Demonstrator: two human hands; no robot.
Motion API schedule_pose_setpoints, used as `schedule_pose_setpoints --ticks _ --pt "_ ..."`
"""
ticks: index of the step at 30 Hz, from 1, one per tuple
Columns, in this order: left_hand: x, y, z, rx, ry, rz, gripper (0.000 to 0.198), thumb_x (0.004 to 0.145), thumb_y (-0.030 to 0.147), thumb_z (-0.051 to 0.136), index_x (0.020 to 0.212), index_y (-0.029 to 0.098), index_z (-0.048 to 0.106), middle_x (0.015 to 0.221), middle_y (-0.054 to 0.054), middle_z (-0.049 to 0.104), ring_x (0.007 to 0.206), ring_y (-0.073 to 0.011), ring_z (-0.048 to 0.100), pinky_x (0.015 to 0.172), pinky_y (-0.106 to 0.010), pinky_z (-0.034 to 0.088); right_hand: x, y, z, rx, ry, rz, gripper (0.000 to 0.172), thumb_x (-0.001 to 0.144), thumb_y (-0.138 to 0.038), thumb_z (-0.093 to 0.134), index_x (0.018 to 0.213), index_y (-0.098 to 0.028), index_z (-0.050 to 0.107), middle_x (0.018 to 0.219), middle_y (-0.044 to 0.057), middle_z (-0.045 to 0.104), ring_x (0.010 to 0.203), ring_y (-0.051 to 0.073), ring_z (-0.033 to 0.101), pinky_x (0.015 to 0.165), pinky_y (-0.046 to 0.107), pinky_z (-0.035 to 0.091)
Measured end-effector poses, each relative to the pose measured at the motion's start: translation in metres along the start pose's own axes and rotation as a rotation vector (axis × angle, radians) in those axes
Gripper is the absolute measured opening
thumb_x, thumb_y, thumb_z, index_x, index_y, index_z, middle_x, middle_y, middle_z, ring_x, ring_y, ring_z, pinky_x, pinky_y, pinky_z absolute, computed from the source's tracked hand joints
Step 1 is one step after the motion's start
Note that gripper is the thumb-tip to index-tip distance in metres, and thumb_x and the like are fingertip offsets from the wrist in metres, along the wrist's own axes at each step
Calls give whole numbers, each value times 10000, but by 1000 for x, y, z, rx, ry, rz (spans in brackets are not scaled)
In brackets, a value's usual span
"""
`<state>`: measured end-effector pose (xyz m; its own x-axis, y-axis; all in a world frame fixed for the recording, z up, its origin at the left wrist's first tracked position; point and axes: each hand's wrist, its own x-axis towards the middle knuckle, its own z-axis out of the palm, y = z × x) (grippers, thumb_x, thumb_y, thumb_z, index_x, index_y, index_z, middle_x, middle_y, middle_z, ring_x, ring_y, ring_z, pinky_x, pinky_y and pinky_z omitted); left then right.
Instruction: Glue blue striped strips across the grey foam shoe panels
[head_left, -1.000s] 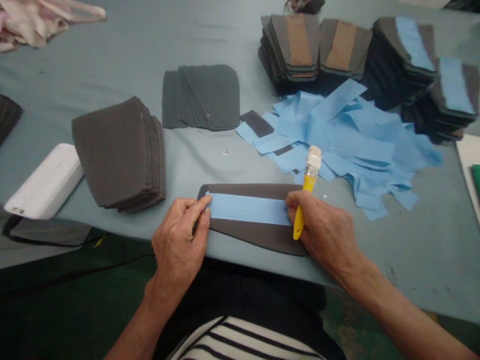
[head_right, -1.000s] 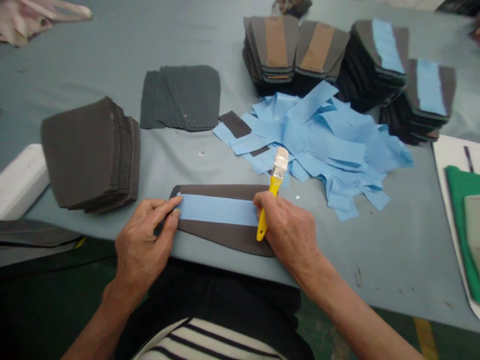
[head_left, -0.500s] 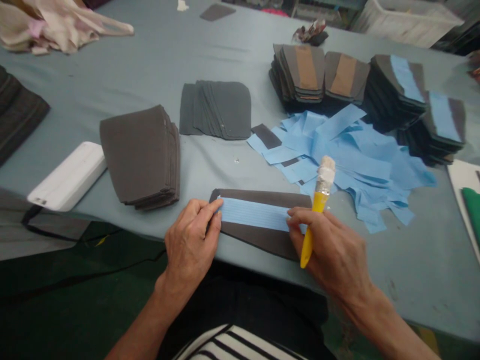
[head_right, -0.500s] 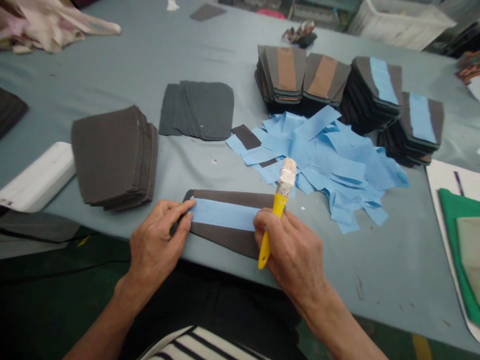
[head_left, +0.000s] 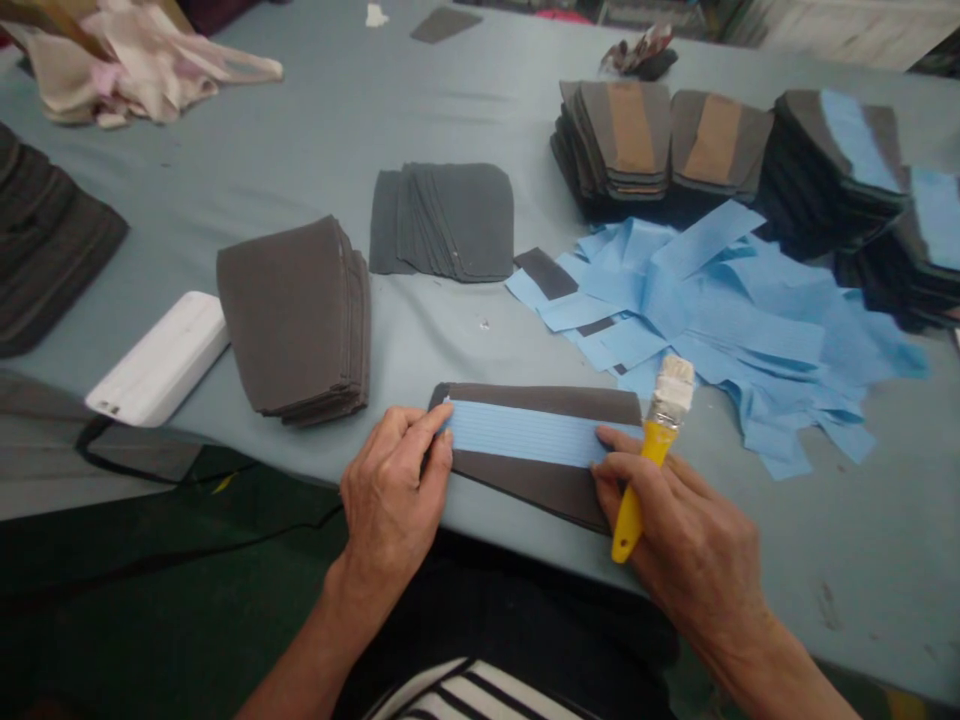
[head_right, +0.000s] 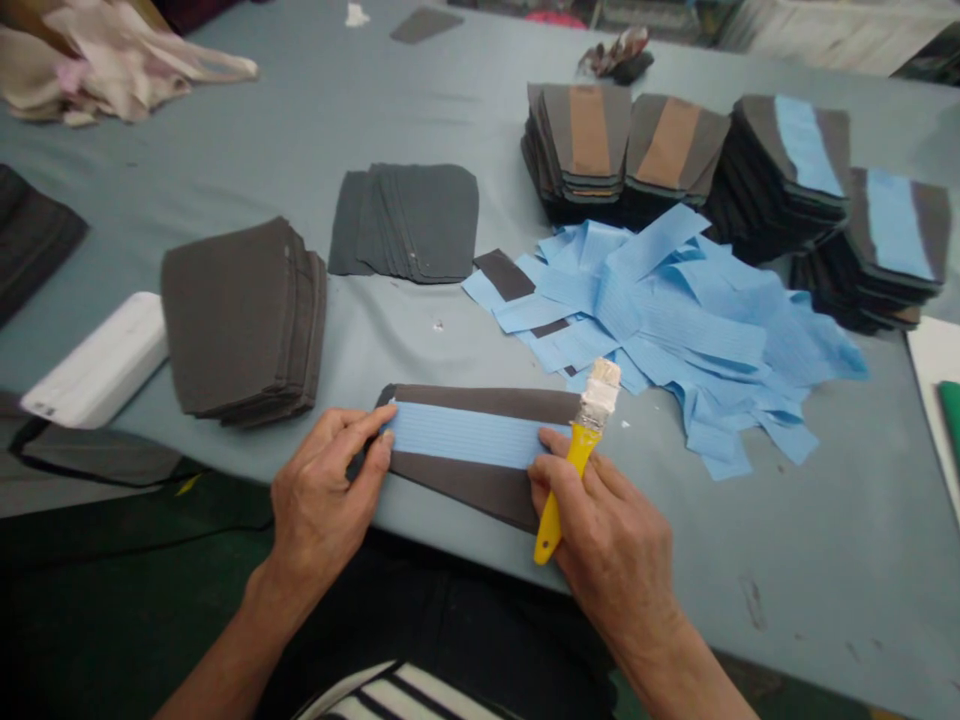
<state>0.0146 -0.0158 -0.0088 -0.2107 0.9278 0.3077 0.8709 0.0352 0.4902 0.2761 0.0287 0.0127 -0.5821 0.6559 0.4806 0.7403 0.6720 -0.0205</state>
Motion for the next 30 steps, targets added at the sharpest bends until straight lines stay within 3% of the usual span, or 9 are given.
schedule_pose_setpoints --ticks 7,11,15,17,20,23,30 --pt "0 -1 1 -8 13 9 287 1074 271 569 1289 206 748 1021 -36 740 920 -199 723 792 -311 523 -6 7 -2 -22 31 19 95 1061 -168 642 983 -210 607 1174 64 825 934 253 817 749 322 544" --pt "2 1 -9 -8 55 45 265 1076 235 563 1259 157 738 1036 -64 745 954 -205 724 829 -316 558 -6 8 1 -18 65 11 87 1046 -156 662 987 -198 614 1141 74 831 890 257 815 757 328 546" --pt "2 17 -20 32 109 105 249 1069 224 582 1253 139 726 1066 -97 759 994 -241 706 924 -388 549 -7 8 1 -36 75 19 68 1050 -174 662 1003 -202 622 1132 70 833 892 264 812 752 332 537" --pt "1 30 -18 46 82 191 276 1075 239 577 1303 142 696 1171 -114 772 1097 -259 709 1016 -415 533 -7 8 1 -35 76 26 78 1061 -188 652 994 -211 618 1133 64 833 904 263 811 730 330 520" --pt "-5 45 -5 77 -65 338 451 1110 351 503 1480 98 557 1490 -168 673 1430 -319 591 1215 -476 441 -7 7 -1 -37 75 35 91 1069 -191 644 985 -211 618 1152 65 829 911 257 809 678 333 480" --pt "-11 44 7 136 -197 365 592 1126 465 421 1562 66 452 1642 -189 539 1564 -354 460 1300 -532 346 -7 7 -2 -25 65 39 95 1073 -187 636 980 -204 626 1165 73 826 917 257 809 653 338 457" --pt "-27 18 -5 187 -140 298 595 1133 420 417 1595 46 412 1678 -234 474 1648 -320 317 1365 -515 147 -6 5 -3 -31 61 43 91 1064 -172 649 978 -195 629 1160 83 828 891 267 808 657 346 454"
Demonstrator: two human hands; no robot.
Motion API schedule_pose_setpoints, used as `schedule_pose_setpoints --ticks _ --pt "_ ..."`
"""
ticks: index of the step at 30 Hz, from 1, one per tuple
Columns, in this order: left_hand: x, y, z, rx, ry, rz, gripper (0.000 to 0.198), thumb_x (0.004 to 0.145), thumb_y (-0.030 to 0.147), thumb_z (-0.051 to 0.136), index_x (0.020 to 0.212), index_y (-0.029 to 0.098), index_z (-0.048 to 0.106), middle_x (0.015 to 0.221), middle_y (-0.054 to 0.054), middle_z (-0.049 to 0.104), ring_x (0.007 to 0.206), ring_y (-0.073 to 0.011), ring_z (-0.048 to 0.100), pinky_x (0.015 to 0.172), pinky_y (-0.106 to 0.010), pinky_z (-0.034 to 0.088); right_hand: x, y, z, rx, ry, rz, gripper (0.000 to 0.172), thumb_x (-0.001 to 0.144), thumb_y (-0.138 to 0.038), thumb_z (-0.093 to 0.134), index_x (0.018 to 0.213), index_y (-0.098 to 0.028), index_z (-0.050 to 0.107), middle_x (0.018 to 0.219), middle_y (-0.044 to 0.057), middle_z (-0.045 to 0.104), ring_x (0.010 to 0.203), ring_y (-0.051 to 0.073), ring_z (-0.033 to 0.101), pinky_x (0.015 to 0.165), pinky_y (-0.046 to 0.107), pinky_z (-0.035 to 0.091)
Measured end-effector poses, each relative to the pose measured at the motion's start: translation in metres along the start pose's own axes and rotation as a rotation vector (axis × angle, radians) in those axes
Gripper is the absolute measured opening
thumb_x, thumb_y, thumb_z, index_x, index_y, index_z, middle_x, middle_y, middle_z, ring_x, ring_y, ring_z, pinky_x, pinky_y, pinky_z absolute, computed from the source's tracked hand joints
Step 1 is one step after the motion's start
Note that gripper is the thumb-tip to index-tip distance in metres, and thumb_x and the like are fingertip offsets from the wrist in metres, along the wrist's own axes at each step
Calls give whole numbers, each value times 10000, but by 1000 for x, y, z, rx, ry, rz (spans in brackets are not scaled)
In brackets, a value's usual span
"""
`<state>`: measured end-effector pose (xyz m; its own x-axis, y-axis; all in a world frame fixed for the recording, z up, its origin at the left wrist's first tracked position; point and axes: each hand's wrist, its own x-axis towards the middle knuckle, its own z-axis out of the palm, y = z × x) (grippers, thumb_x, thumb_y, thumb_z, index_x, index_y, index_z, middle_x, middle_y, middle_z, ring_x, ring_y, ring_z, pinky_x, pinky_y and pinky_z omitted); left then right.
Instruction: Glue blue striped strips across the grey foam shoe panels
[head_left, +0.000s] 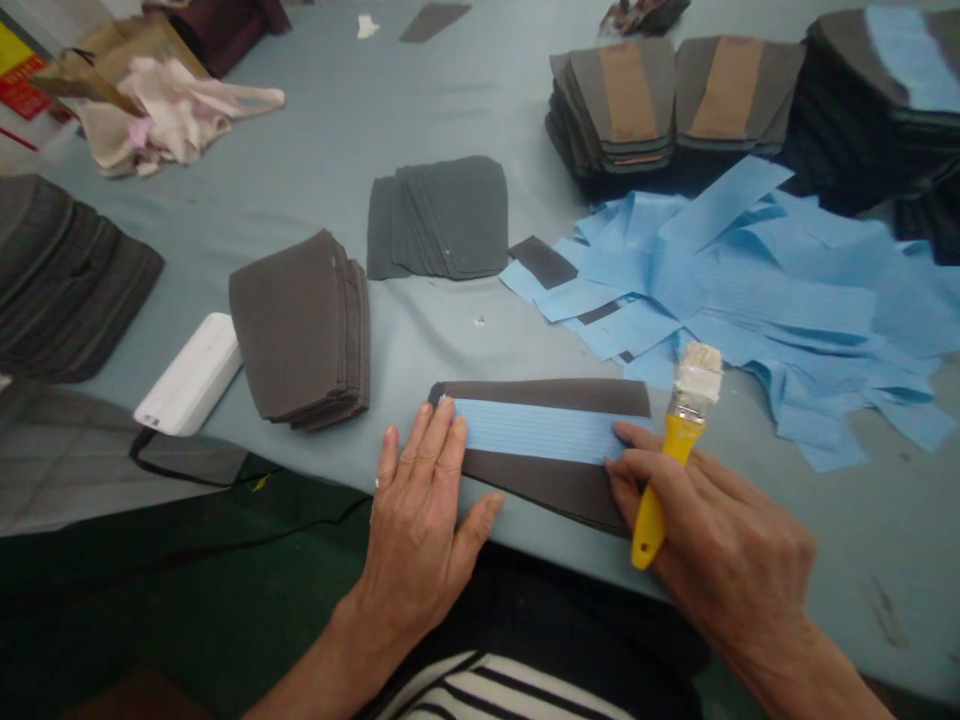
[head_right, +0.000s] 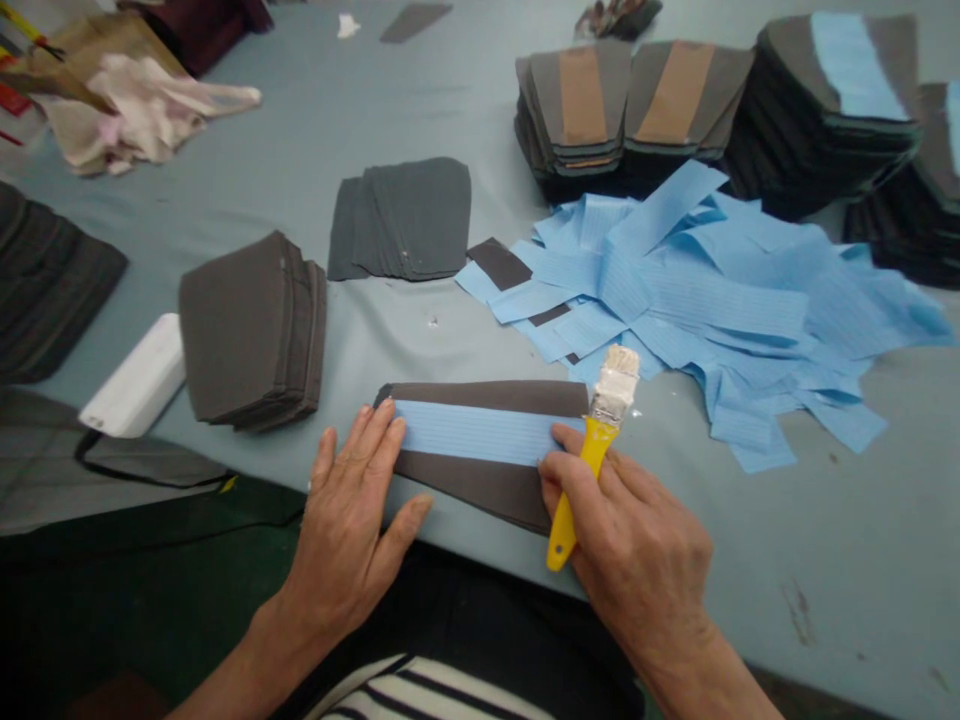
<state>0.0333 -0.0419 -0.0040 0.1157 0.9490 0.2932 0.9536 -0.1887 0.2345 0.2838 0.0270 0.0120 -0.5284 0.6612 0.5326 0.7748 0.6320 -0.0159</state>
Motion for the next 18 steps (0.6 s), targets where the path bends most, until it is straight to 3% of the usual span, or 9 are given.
schedule_pose_setpoints --ticks 3,5,10,14,16,18 --pt "-6 -3 -9 -28 92 -92 558 1119 390 475 1584 83 439 1652 -227 512 1663 -292 284 1369 -516 133 1 0 -2 -11 -4 0 112 1060 -175 656 957 -202 621 1150 74 831 827 247 798 653 344 454" --pt "-8 -5 -15 -56 156 -160 523 1109 358 511 1578 132 455 1629 -205 547 1642 -286 338 1363 -539 177 2 0 -3 -9 -12 -3 113 1055 -169 660 956 -204 619 1152 70 831 829 247 797 659 341 462" --pt "-14 -7 -30 -319 236 -261 485 1066 244 600 1545 287 532 1549 -79 648 1482 -237 575 1269 -467 449 4 2 -2 24 -36 19 88 1065 -218 661 980 -207 637 1124 56 835 873 252 802 680 330 491" --pt "-13 1 -41 -899 299 -562 334 1050 285 648 1368 361 717 1397 -5 762 1305 -223 720 1167 -409 572 4 7 -4 48 -29 5 47 1064 -206 657 1019 -195 648 1123 84 834 856 241 803 742 333 532" --pt "-6 4 -47 -1340 312 -748 250 1032 385 673 1242 328 796 1308 -33 805 1233 -254 762 1077 -406 633 4 8 -8 40 -5 -17 46 1036 -175 693 1029 -195 652 1149 90 831 817 233 797 770 338 550" --pt "2 6 -54 -1762 239 -915 310 1005 474 686 1190 267 824 1318 -85 799 1254 -296 752 1041 -411 648 5 7 -12 27 16 -16 113 996 -141 741 1059 -197 665 1182 80 825 781 217 788 770 329 563"
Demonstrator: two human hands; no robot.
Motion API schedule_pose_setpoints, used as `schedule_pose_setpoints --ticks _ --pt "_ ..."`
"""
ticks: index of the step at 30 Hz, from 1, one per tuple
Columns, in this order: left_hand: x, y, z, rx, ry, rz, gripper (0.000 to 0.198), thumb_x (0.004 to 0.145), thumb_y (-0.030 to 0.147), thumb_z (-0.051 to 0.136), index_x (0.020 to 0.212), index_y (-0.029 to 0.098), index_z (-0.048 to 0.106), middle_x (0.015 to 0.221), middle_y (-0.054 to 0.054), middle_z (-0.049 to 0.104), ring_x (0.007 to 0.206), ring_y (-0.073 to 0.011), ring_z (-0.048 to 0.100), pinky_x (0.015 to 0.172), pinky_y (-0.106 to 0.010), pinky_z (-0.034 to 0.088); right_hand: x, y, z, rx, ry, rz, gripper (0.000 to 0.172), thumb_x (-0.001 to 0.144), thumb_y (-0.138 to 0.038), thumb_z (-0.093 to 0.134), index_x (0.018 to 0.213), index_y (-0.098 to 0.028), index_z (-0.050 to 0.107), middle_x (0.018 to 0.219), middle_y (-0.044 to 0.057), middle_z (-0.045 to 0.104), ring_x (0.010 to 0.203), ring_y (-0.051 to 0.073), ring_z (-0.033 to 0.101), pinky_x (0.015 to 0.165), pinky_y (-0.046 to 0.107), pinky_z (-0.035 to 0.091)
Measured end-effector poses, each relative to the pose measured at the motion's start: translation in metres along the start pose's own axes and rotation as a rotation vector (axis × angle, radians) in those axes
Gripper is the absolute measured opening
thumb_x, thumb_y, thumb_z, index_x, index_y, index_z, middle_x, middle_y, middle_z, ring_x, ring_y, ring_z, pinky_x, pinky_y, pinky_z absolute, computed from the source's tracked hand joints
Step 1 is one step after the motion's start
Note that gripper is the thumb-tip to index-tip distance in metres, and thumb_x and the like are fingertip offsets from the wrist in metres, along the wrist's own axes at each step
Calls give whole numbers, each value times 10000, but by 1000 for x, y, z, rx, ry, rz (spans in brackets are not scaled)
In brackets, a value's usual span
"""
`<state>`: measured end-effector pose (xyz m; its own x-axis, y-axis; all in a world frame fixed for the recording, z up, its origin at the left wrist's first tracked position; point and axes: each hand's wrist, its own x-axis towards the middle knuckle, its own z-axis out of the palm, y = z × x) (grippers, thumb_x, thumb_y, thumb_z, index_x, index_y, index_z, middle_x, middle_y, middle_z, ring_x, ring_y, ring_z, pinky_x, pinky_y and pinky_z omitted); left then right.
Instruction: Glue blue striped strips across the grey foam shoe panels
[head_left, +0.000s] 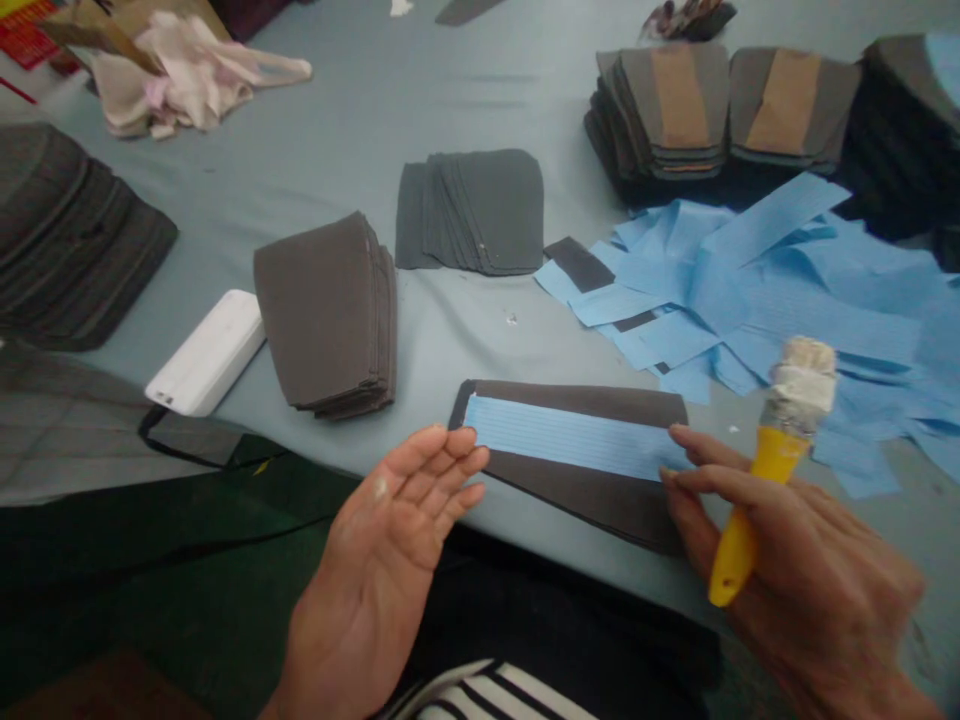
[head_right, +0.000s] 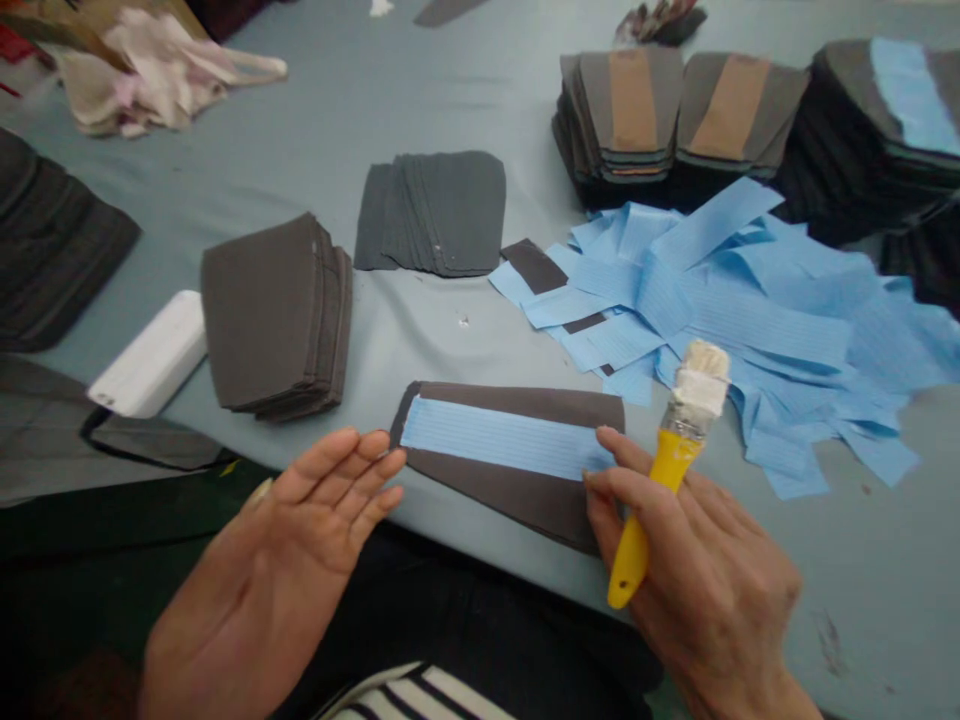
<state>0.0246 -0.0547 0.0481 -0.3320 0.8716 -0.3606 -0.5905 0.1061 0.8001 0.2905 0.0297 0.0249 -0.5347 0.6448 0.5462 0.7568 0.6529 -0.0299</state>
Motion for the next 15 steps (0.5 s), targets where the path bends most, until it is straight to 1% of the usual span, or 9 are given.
schedule_pose_setpoints --ticks 2,3,5,7,8,10,11,13,15 --pt "2 6 6 -237 -54 -213 388 992 510 685 1192 210 827 1369 -122 772 1314 -314 716 1059 -396 631 4 -7 -5 17 8 33 159 977 -126 762 1079 -202 666 1190 71 824 811 210 798 800 316 583" --pt "3 8 8 -319 -84 -283 404 994 510 681 1194 190 826 1374 -129 768 1327 -312 708 1060 -380 626 7 -13 -7 40 15 61 152 984 -128 754 1074 -206 659 1186 71 825 847 210 808 827 311 594" --pt "4 9 11 -443 -141 -375 405 1010 486 661 1207 170 821 1356 -128 777 1316 -294 716 1060 -357 619 15 -27 -10 112 32 127 117 1009 -155 726 1030 -221 632 1168 73 829 927 210 820 862 296 611" --pt "3 8 13 -534 -209 -438 403 1031 460 637 1234 157 809 1342 -126 784 1294 -275 730 1073 -352 610 24 -43 -13 208 50 186 108 1035 -188 691 994 -235 604 1132 65 835 926 197 825 833 273 622" --pt "2 8 15 -571 -240 -464 405 1040 449 626 1248 150 802 1341 -125 784 1287 -266 734 1081 -349 605 28 -51 -13 269 56 192 109 1042 -202 682 989 -240 595 1093 53 840 913 191 828 827 266 625" --pt "0 7 18 -621 -284 -509 403 1057 430 602 1261 138 793 1339 -124 785 1280 -243 737 1098 -336 591 35 -63 -13 413 51 179 100 1048 -241 680 1009 -245 588 1014 26 841 952 193 828 873 271 632" --pt "-2 7 21 -636 -304 -526 401 1061 423 597 1261 134 792 1333 -123 788 1274 -231 739 1099 -323 586 37 -67 -12 486 50 175 100 1055 -284 681 1035 -246 590 1007 22 839 1002 200 823 906 283 634" --pt "-7 2 24 -638 -351 -556 407 1067 431 586 1259 138 793 1313 -119 796 1266 -206 739 1106 -292 570 40 -72 -7 607 72 212 174 1072 -402 661 1100 -243 594 1118 58 828 1130 224 794 962 329 633" --pt "-14 -8 25 -553 -416 -548 437 1073 475 555 1275 165 789 1325 -111 790 1295 -208 720 1154 -317 537 43 -73 0 672 119 253 245 1091 -474 608 1154 -238 588 1274 112 786 1228 252 754 1001 395 623"
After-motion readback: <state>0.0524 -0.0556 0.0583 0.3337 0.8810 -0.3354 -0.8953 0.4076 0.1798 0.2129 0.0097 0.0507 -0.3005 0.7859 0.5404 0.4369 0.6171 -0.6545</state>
